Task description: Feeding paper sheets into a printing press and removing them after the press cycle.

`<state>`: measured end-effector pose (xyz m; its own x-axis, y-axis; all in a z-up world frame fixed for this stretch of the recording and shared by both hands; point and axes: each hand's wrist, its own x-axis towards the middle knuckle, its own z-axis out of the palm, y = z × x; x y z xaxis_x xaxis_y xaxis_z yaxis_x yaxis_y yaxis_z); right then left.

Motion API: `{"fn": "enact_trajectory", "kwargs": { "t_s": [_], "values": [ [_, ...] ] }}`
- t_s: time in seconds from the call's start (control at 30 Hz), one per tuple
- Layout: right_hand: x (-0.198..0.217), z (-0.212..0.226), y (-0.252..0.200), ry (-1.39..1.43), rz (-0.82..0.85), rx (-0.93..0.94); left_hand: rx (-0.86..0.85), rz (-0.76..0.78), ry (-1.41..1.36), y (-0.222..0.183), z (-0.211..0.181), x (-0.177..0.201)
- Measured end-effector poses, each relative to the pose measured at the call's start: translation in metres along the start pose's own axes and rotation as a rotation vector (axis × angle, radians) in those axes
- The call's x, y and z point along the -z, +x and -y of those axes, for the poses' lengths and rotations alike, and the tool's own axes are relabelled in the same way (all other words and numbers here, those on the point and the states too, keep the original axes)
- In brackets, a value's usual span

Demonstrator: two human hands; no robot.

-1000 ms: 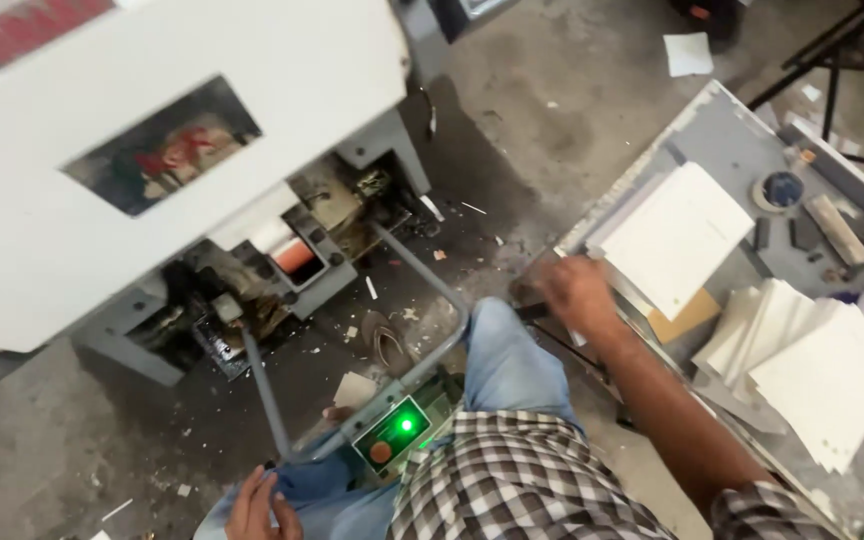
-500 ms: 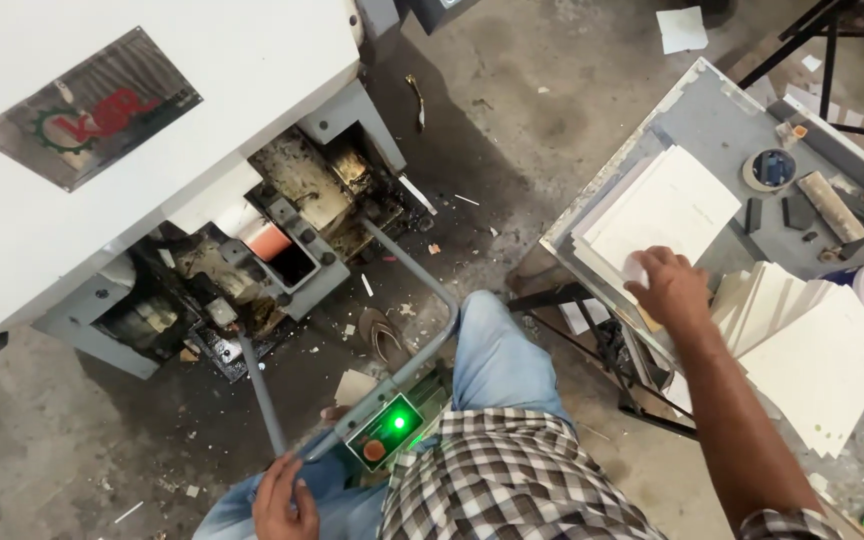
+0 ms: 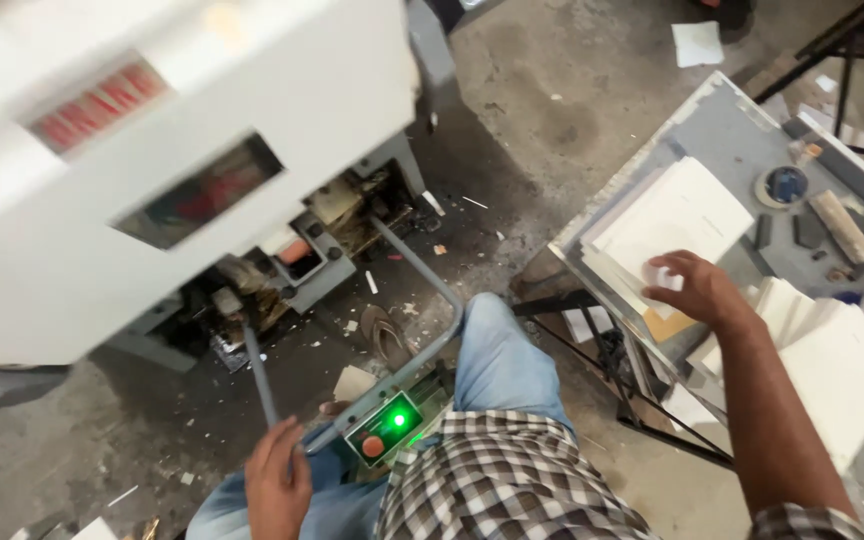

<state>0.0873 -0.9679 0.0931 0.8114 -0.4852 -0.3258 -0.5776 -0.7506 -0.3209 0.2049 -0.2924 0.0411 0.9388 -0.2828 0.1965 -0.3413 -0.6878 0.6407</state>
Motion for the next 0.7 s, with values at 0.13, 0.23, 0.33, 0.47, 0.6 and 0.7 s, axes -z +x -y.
{"fn": "enact_trajectory", "kwargs": {
  "t_s": [0.13,0.23,0.33,0.47,0.6,0.7],
  "values": [
    [-0.038,-0.022,0.002,-0.074,-0.185,0.243,-0.030,-0.002,0.047,0.073,-0.055,0.031],
    [-0.065,-0.023,-0.002,-0.251,-0.384,0.252,-0.280,-0.132,0.012,0.123,-0.073,0.031],
    [-0.075,-0.031,0.000,-0.275,-0.431,0.164,-0.327,-0.206,0.028,0.160,-0.069,0.002],
    [-0.073,-0.063,0.017,-0.205,-0.424,0.150,-0.082,-0.160,0.116,0.186,-0.043,-0.051],
    [-0.028,-0.059,0.014,-0.243,-0.410,0.026,0.103,0.135,0.329,0.183,-0.007,-0.099],
    [-0.003,-0.018,0.013,-0.122,-0.392,-0.042,-0.188,0.178,0.459,0.175,0.011,-0.110]
  ]
}}
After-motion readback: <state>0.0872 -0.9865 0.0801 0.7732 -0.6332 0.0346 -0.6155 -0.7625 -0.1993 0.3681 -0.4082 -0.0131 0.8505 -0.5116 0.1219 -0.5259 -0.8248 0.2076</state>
